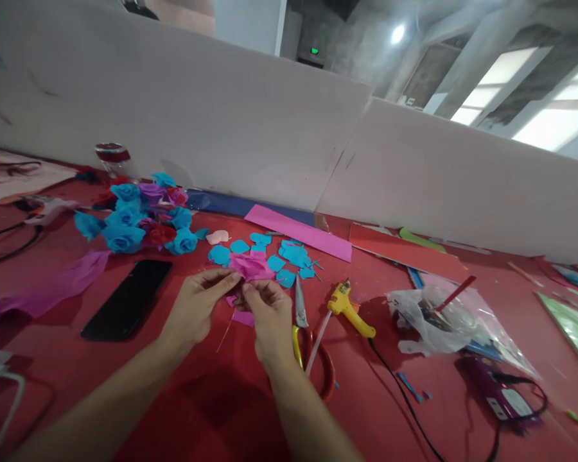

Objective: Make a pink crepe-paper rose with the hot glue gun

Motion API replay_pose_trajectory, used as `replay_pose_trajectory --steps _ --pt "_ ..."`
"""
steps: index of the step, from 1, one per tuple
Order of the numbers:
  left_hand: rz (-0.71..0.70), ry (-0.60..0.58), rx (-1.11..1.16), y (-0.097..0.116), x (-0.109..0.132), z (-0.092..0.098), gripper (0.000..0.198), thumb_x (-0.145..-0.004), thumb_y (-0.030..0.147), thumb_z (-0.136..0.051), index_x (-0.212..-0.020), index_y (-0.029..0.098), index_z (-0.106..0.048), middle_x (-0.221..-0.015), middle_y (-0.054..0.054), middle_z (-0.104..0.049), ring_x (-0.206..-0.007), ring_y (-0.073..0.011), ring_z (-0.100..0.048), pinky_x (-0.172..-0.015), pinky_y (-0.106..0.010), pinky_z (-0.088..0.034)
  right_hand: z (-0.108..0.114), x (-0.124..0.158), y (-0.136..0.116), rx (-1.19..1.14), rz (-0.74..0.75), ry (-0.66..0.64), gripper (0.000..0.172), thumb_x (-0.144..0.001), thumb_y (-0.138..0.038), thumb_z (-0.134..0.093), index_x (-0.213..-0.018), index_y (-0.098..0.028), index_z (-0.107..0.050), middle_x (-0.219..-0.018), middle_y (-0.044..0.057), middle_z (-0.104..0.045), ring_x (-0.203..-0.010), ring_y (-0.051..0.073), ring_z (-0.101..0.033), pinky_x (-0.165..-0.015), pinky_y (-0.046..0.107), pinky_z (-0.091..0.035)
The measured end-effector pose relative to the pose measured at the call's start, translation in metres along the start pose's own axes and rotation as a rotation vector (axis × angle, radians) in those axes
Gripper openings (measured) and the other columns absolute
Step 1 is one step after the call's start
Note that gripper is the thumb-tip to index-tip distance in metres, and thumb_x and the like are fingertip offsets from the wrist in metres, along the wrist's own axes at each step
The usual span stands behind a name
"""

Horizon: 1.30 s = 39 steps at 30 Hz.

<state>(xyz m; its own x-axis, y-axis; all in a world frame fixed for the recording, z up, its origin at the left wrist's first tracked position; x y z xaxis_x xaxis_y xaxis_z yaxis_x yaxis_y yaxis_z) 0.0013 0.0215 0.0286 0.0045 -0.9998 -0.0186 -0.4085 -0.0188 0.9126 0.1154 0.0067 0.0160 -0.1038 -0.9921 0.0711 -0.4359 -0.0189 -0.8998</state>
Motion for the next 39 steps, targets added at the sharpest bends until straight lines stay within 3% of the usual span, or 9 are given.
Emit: replay_pose_trajectory --steps 16,23,30,39 --pt "0.020 0.125 0.081 -0.004 0.000 0.002 0.019 -0.057 0.020 -0.079 -0.069 0.015 -0.066 -0.065 0.002 -0.065 -0.061 -0.0102 -0.058 -0.060 -0.023 -0.047 -0.002 0.003 -0.010 0.237 0.129 -0.003 0.007 -0.069 -0.023 -0.066 -0.067 -0.017 -0.062 -0.057 -0.003 -0.062 -0.051 0.009 -0.056 -0.054 0.022 -0.046" --pt "0.031 0.105 0.075 -0.002 0.001 -0.001 0.018 -0.057 0.018 -0.079 -0.068 0.015 -0.065 -0.064 0.002 -0.064 -0.061 -0.0101 -0.057 -0.058 -0.022 -0.045 -0.003 0.004 -0.014 0.299 0.148 -0.015 0.008 -0.070 -0.023 -0.065 -0.066 -0.016 -0.062 -0.058 -0.002 -0.062 -0.052 0.009 -0.055 -0.053 0.021 -0.045" --pt "0.062 0.046 0.106 0.001 0.004 -0.002 0.019 -0.058 0.018 -0.079 -0.073 0.015 -0.067 -0.070 0.000 -0.067 -0.067 -0.0121 -0.062 -0.067 -0.025 -0.050 -0.001 0.002 -0.018 0.314 0.165 0.000 0.009 -0.071 -0.023 -0.063 -0.066 -0.016 -0.060 -0.056 -0.002 -0.061 -0.051 0.010 -0.055 -0.052 0.021 -0.045" --pt "0.017 0.092 0.084 -0.001 0.000 0.002 0.020 -0.057 0.017 -0.079 -0.073 0.014 -0.067 -0.069 0.000 -0.067 -0.065 -0.0118 -0.061 -0.066 -0.025 -0.050 -0.003 0.005 -0.019 0.391 0.169 0.001 0.008 -0.069 -0.024 -0.063 -0.065 -0.016 -0.060 -0.058 -0.002 -0.061 -0.054 0.010 -0.054 -0.054 0.021 -0.044"
Point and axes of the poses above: each hand's wrist, its own x-axis away from the middle knuckle, its own z-axis out of the back of the hand, y = z × x, the point moved 4 cm from there along -x, towards the middle knuckle
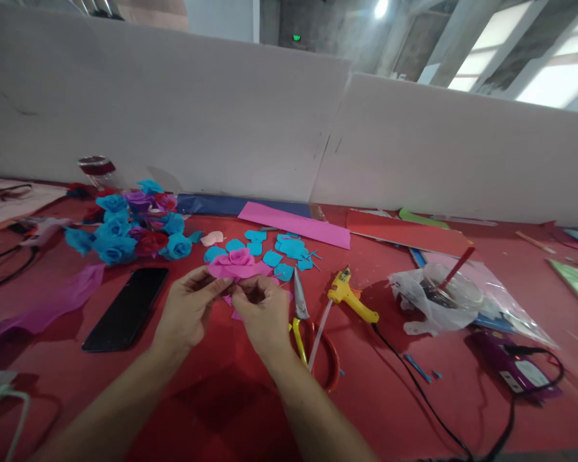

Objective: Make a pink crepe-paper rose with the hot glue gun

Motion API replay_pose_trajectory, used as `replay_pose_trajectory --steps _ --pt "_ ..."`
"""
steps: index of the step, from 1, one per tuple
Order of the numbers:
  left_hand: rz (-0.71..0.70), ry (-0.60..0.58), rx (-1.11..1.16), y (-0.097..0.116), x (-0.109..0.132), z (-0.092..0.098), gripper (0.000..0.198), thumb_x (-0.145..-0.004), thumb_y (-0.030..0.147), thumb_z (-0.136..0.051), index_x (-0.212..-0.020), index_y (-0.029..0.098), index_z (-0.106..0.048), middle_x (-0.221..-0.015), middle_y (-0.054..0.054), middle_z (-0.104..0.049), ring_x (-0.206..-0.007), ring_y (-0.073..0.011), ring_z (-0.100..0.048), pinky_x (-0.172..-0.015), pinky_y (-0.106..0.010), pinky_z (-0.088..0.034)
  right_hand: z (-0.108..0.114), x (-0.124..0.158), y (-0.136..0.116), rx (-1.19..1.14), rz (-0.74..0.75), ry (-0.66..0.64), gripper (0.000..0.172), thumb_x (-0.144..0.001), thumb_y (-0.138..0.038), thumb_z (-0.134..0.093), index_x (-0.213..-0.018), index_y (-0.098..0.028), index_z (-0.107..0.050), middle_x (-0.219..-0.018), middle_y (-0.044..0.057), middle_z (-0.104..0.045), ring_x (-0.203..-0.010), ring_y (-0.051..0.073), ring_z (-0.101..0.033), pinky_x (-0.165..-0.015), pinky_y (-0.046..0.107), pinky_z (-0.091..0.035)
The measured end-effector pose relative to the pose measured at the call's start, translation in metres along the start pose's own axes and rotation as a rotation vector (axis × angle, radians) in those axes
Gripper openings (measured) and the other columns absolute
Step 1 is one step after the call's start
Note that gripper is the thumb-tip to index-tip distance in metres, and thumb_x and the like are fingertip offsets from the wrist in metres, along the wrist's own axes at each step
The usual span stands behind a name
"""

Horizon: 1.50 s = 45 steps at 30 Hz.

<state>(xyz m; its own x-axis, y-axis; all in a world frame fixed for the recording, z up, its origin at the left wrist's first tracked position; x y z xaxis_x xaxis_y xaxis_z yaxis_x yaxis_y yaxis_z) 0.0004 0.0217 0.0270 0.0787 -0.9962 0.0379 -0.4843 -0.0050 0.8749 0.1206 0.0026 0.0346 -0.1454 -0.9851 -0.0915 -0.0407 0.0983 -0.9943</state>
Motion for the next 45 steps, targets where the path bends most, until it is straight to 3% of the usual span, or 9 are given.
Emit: replay_pose_trajectory --steps 10,18,25,33,37,40,43,45 --pt "0.000 -0.007 -0.007 0.001 0.002 -0.003 0.022 -0.057 0.017 -0.079 -0.076 0.015 -0.067 -0.072 0.000 -0.066 -0.069 -0.0118 -0.060 -0.067 -0.024 -0.049 0.000 0.000 -0.001 0.060 0.003 -0.012 0.008 -0.067 -0.023 -0.061 -0.065 -0.016 -0.061 -0.058 -0.002 -0.061 -0.052 0.009 -0.053 -0.051 0.021 -0.043" --pt "0.072 -0.065 0.012 -0.007 0.002 -0.004 0.015 -0.063 0.019 -0.076 -0.073 0.017 -0.065 -0.068 0.002 -0.065 -0.063 -0.0098 -0.059 -0.060 -0.022 -0.047 0.000 -0.006 0.010 -0.228 -0.201 -0.008 0.007 -0.064 -0.021 -0.064 -0.063 -0.016 -0.059 -0.052 -0.004 -0.058 -0.046 0.008 -0.052 -0.050 0.021 -0.043" --pt "0.108 0.018 0.052 -0.013 0.002 -0.002 0.021 -0.059 0.020 -0.079 -0.077 0.015 -0.070 -0.072 -0.001 -0.069 -0.065 -0.0099 -0.061 -0.064 -0.021 -0.048 -0.002 -0.006 0.009 -0.255 -0.109 -0.040 0.008 -0.071 -0.025 -0.066 -0.072 -0.017 -0.065 -0.060 -0.003 -0.062 -0.057 0.009 -0.056 -0.058 0.022 -0.045" --pt "0.115 -0.052 -0.009 -0.011 0.002 -0.004 0.014 -0.060 0.021 -0.078 -0.071 0.014 -0.073 -0.064 -0.001 -0.067 -0.061 -0.0106 -0.057 -0.062 -0.023 -0.047 -0.003 -0.004 0.013 -0.138 0.000 -0.088 0.012 -0.077 -0.027 -0.061 -0.078 -0.017 -0.067 -0.070 0.000 -0.065 -0.064 0.013 -0.058 -0.065 0.025 -0.047" --pt "-0.008 -0.068 -0.045 -0.011 0.002 -0.004 0.018 -0.060 0.021 -0.076 -0.078 0.017 -0.074 -0.069 -0.001 -0.068 -0.068 -0.0137 -0.059 -0.070 -0.026 -0.047 -0.003 -0.003 0.014 -0.009 0.079 -0.049 0.012 -0.076 -0.025 -0.058 -0.077 -0.016 -0.066 -0.072 0.001 -0.065 -0.069 0.015 -0.057 -0.067 0.027 -0.047" --pt "-0.133 -0.070 -0.129 -0.009 0.003 -0.001 0.018 -0.060 0.020 -0.075 -0.078 0.018 -0.074 -0.069 0.000 -0.068 -0.067 -0.0140 -0.056 -0.066 -0.025 -0.046 -0.003 -0.001 0.008 0.153 0.178 -0.036 0.013 -0.075 -0.019 -0.055 -0.075 -0.016 -0.067 -0.075 0.002 -0.066 -0.072 0.016 -0.056 -0.068 0.027 -0.047" --pt "-0.211 -0.054 -0.154 -0.006 0.003 0.005 0.009 -0.063 0.020 -0.071 -0.072 0.018 -0.072 -0.063 0.002 -0.064 -0.060 -0.0118 -0.050 -0.061 -0.023 -0.043 0.014 -0.002 -0.005 0.362 0.264 -0.038 0.021 -0.074 -0.016 -0.051 -0.085 -0.018 -0.069 -0.091 0.005 -0.068 -0.079 0.017 -0.059 -0.074 0.029 -0.048" --pt "-0.227 -0.033 -0.142 -0.005 0.001 0.010 0.004 -0.065 0.022 -0.069 -0.065 0.018 -0.069 -0.058 0.003 -0.060 -0.056 -0.0105 -0.047 -0.057 -0.023 -0.040 0.043 -0.004 -0.013 0.550 0.299 -0.003 0.029 -0.078 -0.017 -0.048 -0.098 -0.020 -0.068 -0.101 0.006 -0.067 -0.086 0.019 -0.062 -0.080 0.032 -0.048"
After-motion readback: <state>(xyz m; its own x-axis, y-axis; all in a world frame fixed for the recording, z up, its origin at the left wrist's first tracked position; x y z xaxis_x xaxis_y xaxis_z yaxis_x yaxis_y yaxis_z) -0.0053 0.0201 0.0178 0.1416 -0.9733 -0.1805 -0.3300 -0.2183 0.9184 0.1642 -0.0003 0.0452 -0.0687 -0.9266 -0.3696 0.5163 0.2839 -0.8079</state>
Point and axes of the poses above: each hand's wrist, its own x-axis away from the middle knuckle, its own z-axis out of the back of the hand, y = z × x, the point moved 4 cm from there along -x, towards the middle knuckle
